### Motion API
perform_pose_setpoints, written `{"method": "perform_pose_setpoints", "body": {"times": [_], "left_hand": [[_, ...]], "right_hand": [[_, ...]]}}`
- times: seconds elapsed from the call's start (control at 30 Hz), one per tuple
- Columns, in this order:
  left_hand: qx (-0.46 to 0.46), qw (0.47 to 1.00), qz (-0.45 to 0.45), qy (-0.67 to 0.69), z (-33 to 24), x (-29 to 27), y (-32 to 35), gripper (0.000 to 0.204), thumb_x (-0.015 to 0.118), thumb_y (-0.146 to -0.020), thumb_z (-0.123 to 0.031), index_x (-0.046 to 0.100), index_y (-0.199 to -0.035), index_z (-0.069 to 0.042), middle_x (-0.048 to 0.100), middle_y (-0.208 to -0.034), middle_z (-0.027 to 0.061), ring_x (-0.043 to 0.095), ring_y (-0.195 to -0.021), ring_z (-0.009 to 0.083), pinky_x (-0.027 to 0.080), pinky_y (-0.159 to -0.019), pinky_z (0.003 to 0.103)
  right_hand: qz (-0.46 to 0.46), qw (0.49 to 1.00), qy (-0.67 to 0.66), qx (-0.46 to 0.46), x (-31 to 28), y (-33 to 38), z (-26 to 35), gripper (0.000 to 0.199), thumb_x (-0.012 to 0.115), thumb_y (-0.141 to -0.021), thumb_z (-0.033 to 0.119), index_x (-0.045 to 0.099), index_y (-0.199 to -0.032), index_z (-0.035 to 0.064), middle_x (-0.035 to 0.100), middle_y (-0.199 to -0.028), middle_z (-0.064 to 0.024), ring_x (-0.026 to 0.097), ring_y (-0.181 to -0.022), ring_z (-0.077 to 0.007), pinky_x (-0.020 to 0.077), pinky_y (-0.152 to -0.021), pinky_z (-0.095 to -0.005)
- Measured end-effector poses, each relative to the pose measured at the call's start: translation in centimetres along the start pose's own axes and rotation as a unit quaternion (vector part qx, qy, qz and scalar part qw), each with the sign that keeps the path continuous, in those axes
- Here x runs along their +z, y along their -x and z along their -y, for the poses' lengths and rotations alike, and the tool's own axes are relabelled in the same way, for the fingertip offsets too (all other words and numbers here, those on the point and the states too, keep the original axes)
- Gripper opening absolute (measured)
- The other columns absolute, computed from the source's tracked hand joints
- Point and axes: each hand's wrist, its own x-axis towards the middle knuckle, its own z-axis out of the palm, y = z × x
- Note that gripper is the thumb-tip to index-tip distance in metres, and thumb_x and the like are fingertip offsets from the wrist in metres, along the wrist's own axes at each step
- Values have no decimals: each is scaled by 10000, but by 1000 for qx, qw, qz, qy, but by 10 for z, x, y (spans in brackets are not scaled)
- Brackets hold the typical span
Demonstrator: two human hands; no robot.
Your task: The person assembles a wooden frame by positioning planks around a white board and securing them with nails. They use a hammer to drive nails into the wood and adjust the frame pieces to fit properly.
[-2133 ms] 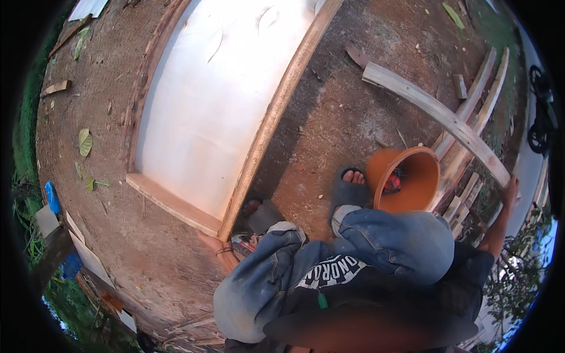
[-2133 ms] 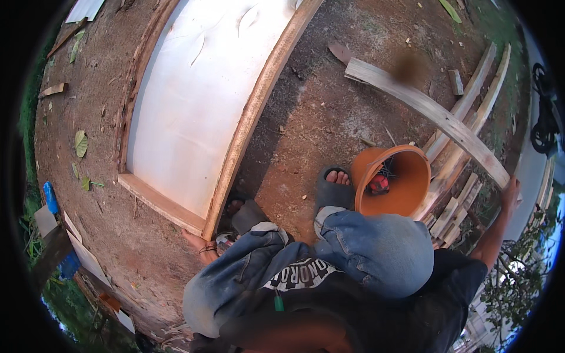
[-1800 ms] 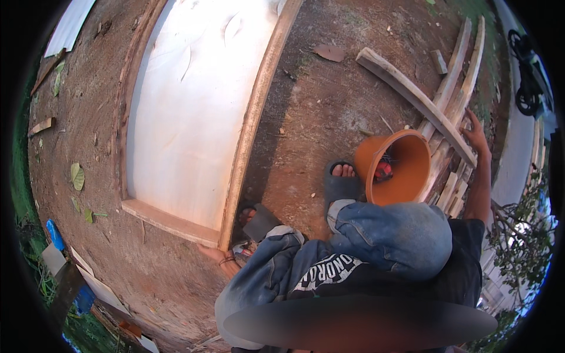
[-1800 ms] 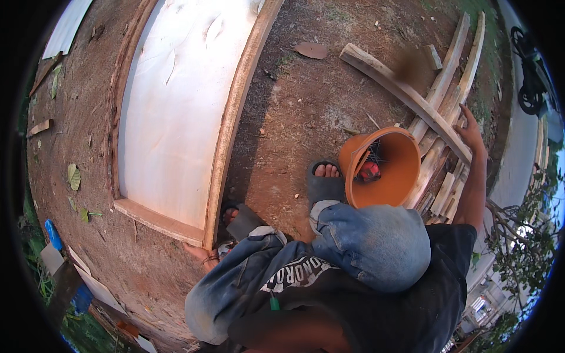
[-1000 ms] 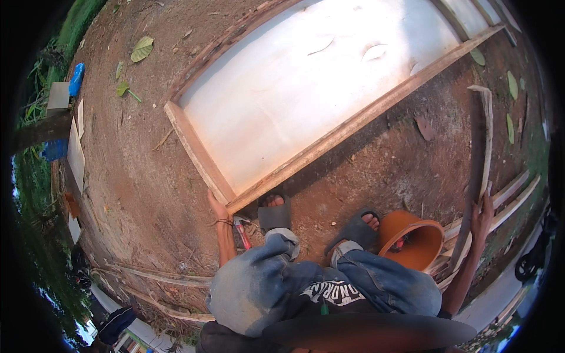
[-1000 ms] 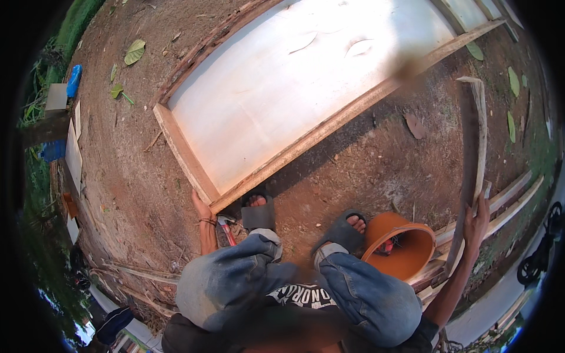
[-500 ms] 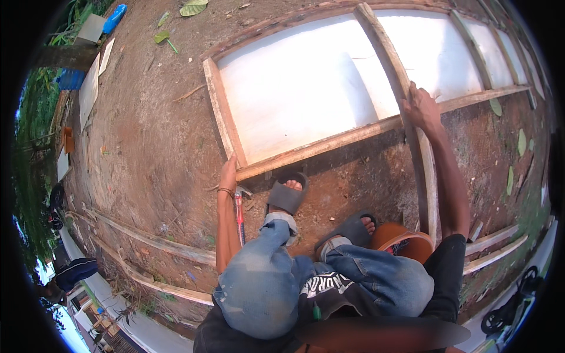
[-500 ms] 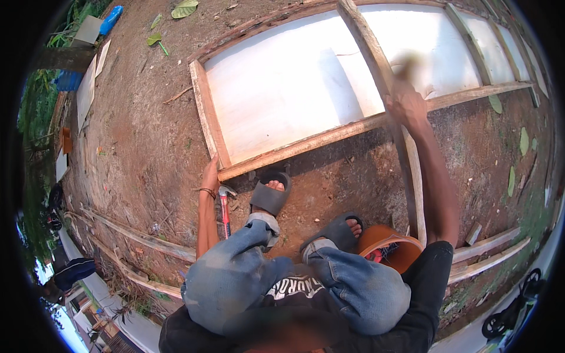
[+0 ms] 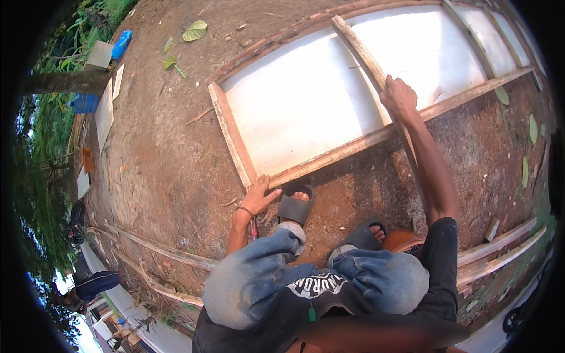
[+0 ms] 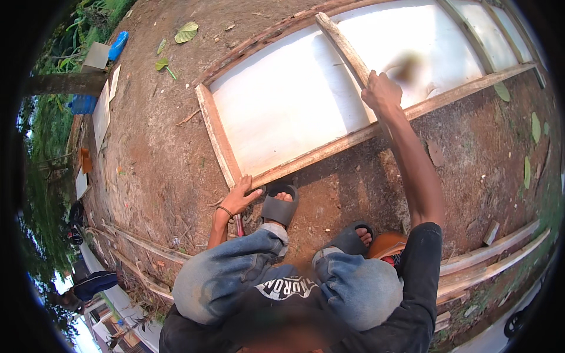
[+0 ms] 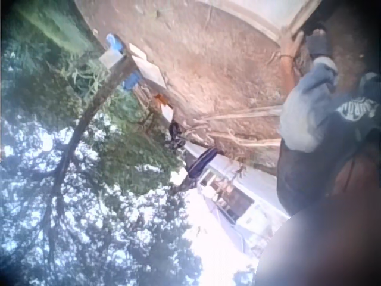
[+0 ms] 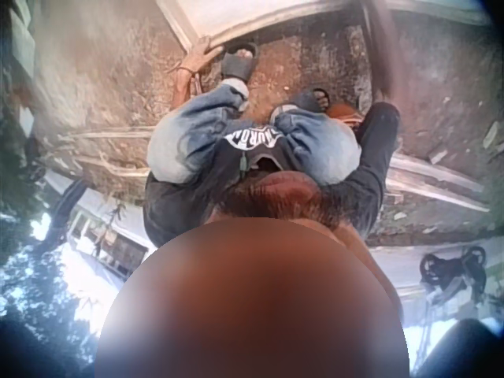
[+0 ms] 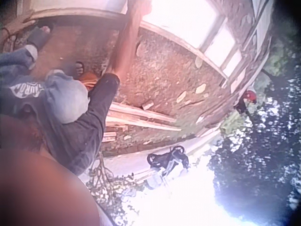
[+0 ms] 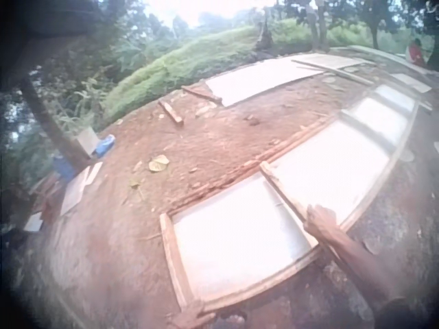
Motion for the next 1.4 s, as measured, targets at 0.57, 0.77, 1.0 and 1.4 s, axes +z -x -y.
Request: {"method": "perform_pose_setpoints", "body": {"times": [0.57, 0.77, 1.0, 1.4], "left_hand": [[33, 987, 88, -131, -10, 10, -16, 1047, 700, -910, -482, 151, -1573, 115, 209, -1630, 339, 190, -1538, 454, 265, -1244, 458], [47, 993, 70, -84, 6, 14, -6, 1039, 726, -908, -429, 142, -1581, 104, 207, -1622, 356, 174, -1531, 487, 272, -1236, 473], [75, 995, 25, -56, 4, 31, -8, 1104, 785, -855, -338, 82, -1603, 70, 116, -1648, 353, 145, -1534, 504, 242, -1242, 475], [50, 997, 61, 7, 8, 13, -6, 999, 725, -915, -333, 116, -1613, 39, 131, -1661, 323, 121, -1549, 479, 217, -1247, 456]], "right_hand": [[-46, 998, -47, -11, 14, -34, -20, 262, 656, -846, 218, 665, -999, 6, 684, -1041, -174, 699, -902, -372, 574, -825, -460], [-56, 998, -12, -16, 10, -49, -25, 216, 655, -824, 149, 666, -962, -16, 665, -993, -196, 686, -887, -358, 560, -789, -469], [-56, 997, -58, -5, 4, -46, -63, 297, 686, -816, 219, 652, -1024, 9, 628, -928, -181, 667, -855, -365, 557, -786, -465], [-87, 990, -107, 15, 4, -41, -58, 322, 701, -810, 236, 644, -1017, -4, 612, -904, -166, 656, -851, -345, 550, -778, -452]]}}
